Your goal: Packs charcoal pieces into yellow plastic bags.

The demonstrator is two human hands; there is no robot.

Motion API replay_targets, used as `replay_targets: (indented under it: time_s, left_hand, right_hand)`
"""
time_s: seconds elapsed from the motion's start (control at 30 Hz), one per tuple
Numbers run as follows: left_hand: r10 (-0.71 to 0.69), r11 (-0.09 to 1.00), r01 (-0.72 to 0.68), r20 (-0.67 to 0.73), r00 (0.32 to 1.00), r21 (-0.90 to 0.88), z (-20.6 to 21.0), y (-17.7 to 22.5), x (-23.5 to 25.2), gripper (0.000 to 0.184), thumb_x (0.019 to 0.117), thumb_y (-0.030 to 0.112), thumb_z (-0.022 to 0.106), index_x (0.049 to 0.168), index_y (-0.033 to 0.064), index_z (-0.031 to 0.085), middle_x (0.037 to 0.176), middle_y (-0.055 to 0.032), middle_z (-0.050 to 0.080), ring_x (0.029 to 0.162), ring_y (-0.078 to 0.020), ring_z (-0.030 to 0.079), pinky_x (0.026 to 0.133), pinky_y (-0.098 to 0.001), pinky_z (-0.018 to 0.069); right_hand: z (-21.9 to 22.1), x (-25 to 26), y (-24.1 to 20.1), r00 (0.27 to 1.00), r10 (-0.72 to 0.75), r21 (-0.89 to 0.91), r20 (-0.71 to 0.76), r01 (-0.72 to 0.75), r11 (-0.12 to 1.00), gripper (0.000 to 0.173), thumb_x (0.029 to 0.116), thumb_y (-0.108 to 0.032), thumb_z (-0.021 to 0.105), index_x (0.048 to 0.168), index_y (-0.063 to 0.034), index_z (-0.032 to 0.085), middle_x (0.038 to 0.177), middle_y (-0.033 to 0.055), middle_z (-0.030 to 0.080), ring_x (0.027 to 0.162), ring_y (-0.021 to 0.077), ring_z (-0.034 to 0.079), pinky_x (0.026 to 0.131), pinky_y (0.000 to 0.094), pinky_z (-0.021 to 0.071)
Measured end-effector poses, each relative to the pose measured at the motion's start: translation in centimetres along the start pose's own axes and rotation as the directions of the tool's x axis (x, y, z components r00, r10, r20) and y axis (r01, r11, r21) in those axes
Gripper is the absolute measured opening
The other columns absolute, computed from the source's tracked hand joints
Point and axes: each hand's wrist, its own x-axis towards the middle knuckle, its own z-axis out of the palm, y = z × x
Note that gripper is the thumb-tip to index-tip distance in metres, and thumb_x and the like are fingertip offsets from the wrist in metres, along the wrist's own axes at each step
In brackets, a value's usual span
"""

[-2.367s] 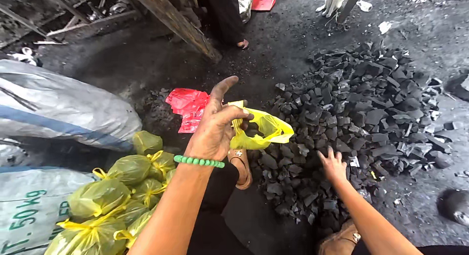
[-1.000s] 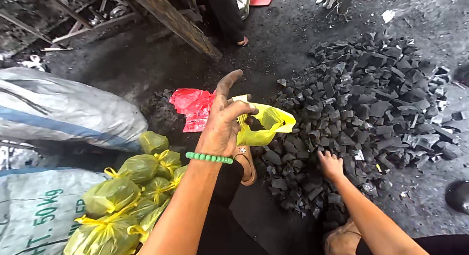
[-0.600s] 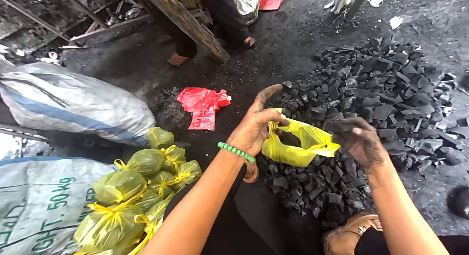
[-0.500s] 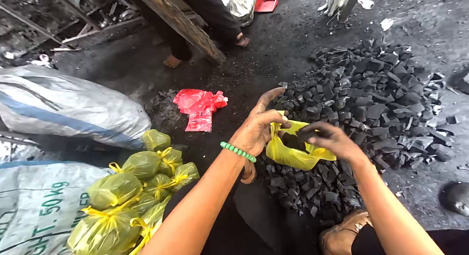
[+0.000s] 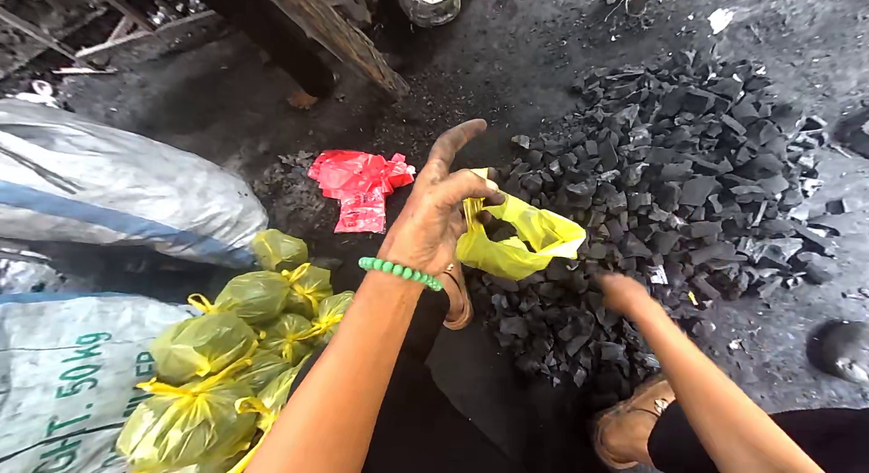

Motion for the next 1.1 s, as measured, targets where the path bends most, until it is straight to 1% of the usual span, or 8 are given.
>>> replay_targets:
  time_s: [0.13,0.37,0.5,0.6,0.67,0.77,0.97,1.1]
  left_hand:
    - [0.041,0.995,-0.044,0.031,0.999,0.091,-0.1,-0.5,0.4,0.076,0.0805,0.006,0.057,0.152,0.0173,0.035,0.104,-0.0055,0.064,0.08,-0.0115,0.068,0.065,-0.0242,0.0568]
    - [0.013,0.996,-0.017,0.047,0.999,0.085,-0.2,-0.7,0.3,0.075,0.0815,0.004,0.057,0.152,0.0156,0.035,0.109,-0.0083,0.062,0.083,-0.0127,0.066,0.068,-0.0272,0.0568]
    - [-0.053,0.998,0.049,0.15,0.987,0.029,0.8,-1.3,0.1,0.073,0.0858,0.003,0.055,0.154,0.0169,0.033,0.106,-0.0081,0.064,0.081,-0.0119,0.065,0.067,-0.0252,0.055]
    - [-0.111,0.993,0.119,0.228,0.967,-0.023,2.0,-1.5,-0.1,0.073,0.0858,0.004,0.054,0.154,0.0189,0.034,0.111,-0.0103,0.065,0.084,-0.0139,0.066,0.066,-0.0251,0.0543]
    - [-0.131,0.988,0.146,0.261,0.956,-0.042,2.8,-1.6,0.0,0.072,0.0858,0.005,0.053,0.154,0.0198,0.034,0.11,-0.0098,0.065,0.083,-0.0132,0.066,0.065,-0.0245,0.054]
    - [-0.159,0.982,0.178,0.248,0.956,-0.057,3.5,-1.5,-0.2,0.07,0.0879,0.004,0.052,0.154,0.0189,0.034,0.111,-0.0117,0.063,0.079,-0.0135,0.065,0.062,-0.0237,0.0531]
    - [-0.078,0.994,0.083,0.073,0.994,-0.065,1.6,-1.0,-0.6,0.064,0.0887,0.009,0.052,0.151,0.0197,0.039,0.103,-0.0063,0.065,0.078,-0.0126,0.066,0.065,-0.0258,0.0564]
    - [0.007,0.996,-0.012,-0.055,0.998,-0.089,0.2,0.2,-0.5,0.062,0.0892,0.01,0.049,0.149,0.0235,0.039,0.107,-0.0051,0.065,0.082,-0.0142,0.069,0.066,-0.0275,0.0586]
  right_hand:
    - [4.0,0.7,-0.9,0.972,0.214,-0.242,0.097,-0.186,0.952,0.054,0.0983,-0.013,0.065,0.15,-0.012,0.051,0.156,0.0328,0.035,0.117,0.054,0.06,0.091,0.065,0.0531]
    - [-1.4,-0.4,2.9,0.979,0.161,0.396,-0.123,-0.101,0.913,0.046,0.0903,-0.008,0.076,0.132,0.0052,0.061,0.123,0.0351,0.064,0.115,0.0523,0.062,0.098,0.0706,0.0457]
    - [-5.7,-4.5,2.2,0.897,0.164,0.859,-0.41,0.319,0.401,0.037,0.0943,0.005,0.059,0.13,-0.0024,0.053,0.099,0.007,0.064,0.075,0.0124,0.065,0.069,0.032,0.0589]
    - [-7.9,-7.1,-3.1,0.739,-0.075,0.724,-0.67,0.672,0.155,0.04,0.0848,-0.006,0.065,0.123,-0.0172,0.059,0.1,-0.0082,0.072,0.081,0.0043,0.07,0.071,0.0258,0.0621]
    - [-7.9,-7.6,-7.2,0.622,-0.298,0.517,-0.724,0.775,0.363,0.041,0.0861,-0.009,0.073,0.125,-0.0089,0.06,0.104,-0.0039,0.072,0.088,0.0056,0.07,0.079,0.0273,0.0618]
    - [-7.1,-6.6,-10.5,0.66,-0.473,0.121,-0.584,0.647,0.753,0.035,0.0931,-0.022,0.077,0.121,-0.0019,0.069,0.106,0.0164,0.074,0.092,0.0326,0.073,0.082,0.0581,0.0586]
    - [-8.6,-4.9,-5.0,0.662,-0.095,0.494,-0.744,0.639,0.589,0.023,0.1021,-0.013,0.058,0.115,0.0041,0.067,0.102,0.009,0.072,0.083,0.009,0.07,0.079,0.0306,0.0614]
    - [-4.8,0.0,0.2,0.901,-0.027,0.385,-0.433,0.213,0.898,0.028,0.1,-0.011,0.063,0.122,0.0073,0.067,0.115,0.0316,0.068,0.108,0.0499,0.066,0.094,0.0715,0.0484]
